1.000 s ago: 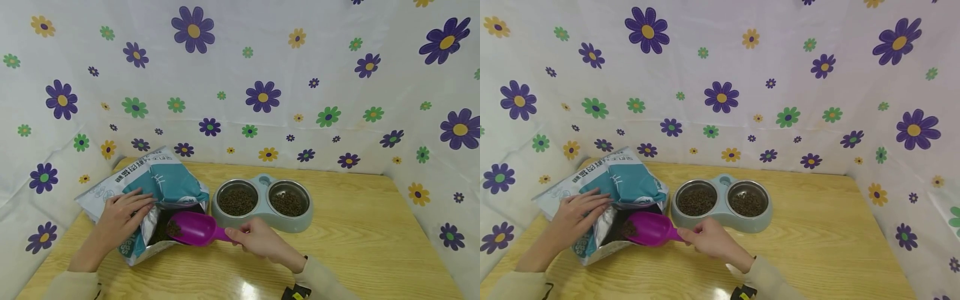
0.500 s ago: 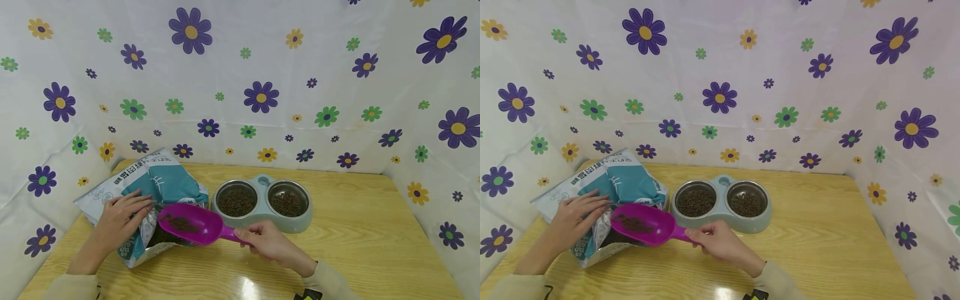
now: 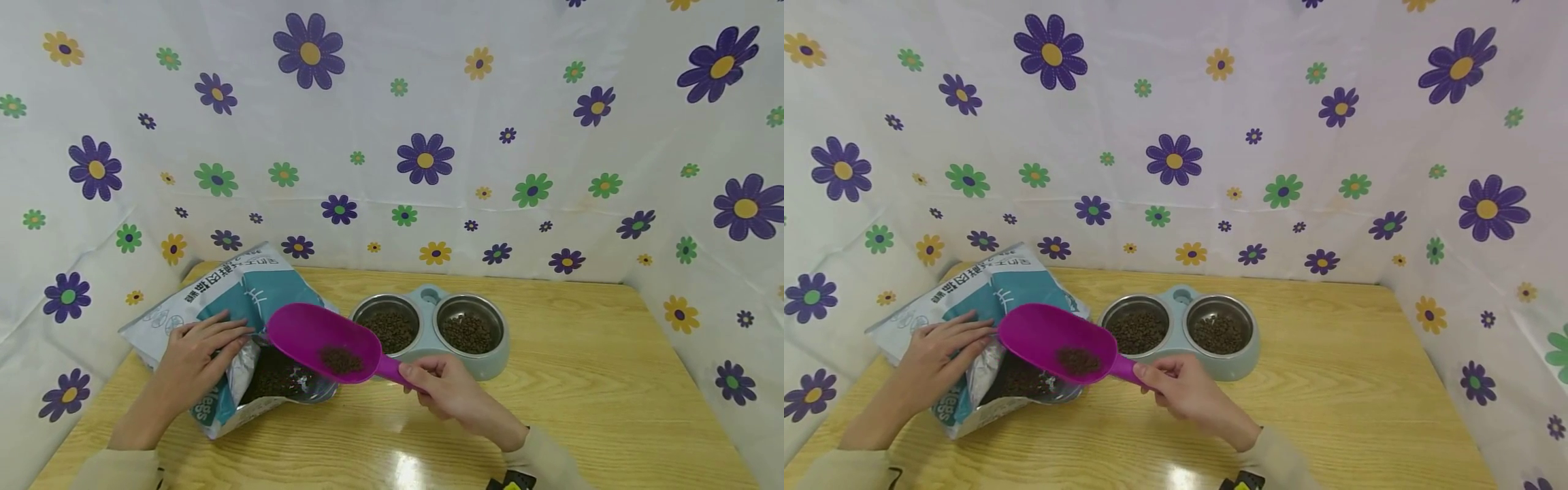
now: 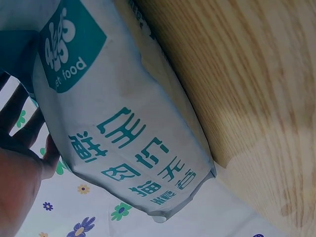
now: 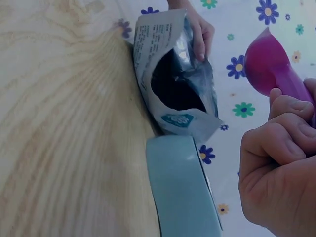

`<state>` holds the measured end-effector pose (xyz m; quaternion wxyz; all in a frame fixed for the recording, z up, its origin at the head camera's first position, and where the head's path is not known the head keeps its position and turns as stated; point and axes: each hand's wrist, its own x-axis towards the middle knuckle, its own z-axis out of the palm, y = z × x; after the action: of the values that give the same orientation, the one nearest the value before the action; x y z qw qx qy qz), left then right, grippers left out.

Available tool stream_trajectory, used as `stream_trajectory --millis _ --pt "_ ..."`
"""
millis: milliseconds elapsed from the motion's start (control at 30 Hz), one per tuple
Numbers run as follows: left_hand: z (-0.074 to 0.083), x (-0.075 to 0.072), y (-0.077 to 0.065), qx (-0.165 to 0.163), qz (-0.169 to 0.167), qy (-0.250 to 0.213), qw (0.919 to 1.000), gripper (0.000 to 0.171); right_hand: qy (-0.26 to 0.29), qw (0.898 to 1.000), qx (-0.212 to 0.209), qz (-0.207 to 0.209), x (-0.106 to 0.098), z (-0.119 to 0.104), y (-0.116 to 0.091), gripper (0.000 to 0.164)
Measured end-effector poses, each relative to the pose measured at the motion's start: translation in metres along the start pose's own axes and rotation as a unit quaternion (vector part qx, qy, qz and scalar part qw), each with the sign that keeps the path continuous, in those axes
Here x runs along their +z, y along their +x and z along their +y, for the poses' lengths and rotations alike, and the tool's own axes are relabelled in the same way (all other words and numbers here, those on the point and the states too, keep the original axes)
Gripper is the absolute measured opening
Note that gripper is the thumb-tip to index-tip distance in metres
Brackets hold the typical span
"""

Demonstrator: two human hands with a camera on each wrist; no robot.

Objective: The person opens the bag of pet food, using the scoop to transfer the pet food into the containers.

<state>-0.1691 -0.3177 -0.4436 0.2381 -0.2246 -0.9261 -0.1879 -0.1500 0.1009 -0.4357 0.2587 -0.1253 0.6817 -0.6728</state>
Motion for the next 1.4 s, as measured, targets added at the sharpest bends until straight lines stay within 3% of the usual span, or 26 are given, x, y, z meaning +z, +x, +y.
stream_trajectory --millis 300,500,833,1133,1400 --pt "-0.002 0.001 0.001 0.004 0.006 0.001 1.0000 0.024 -0.077 0.995 -0.049 0.050 -0.032 -0.005 -0.011 0.044" --pt "-0.003 0.002 0.001 0.002 0.001 0.000 1.0000 0.024 -0.148 0.981 -0.039 0.117 -0.062 -0.008 -0.024 0.037" --pt "-0.002 0.002 0.001 0.008 0.008 0.004 0.9999 0.023 -0.242 0.943 0.017 0.226 -0.108 -0.012 -0.056 0.041" --pt "-0.002 0.000 0.001 0.006 0.011 0.003 0.9999 0.023 -0.289 0.917 0.053 0.268 -0.134 -0.009 -0.076 0.048" --pt "-0.003 0.001 0.000 0.006 0.007 0.000 1.0000 0.022 -0.397 0.869 0.050 0.291 -0.145 -0.014 -0.089 0.048"
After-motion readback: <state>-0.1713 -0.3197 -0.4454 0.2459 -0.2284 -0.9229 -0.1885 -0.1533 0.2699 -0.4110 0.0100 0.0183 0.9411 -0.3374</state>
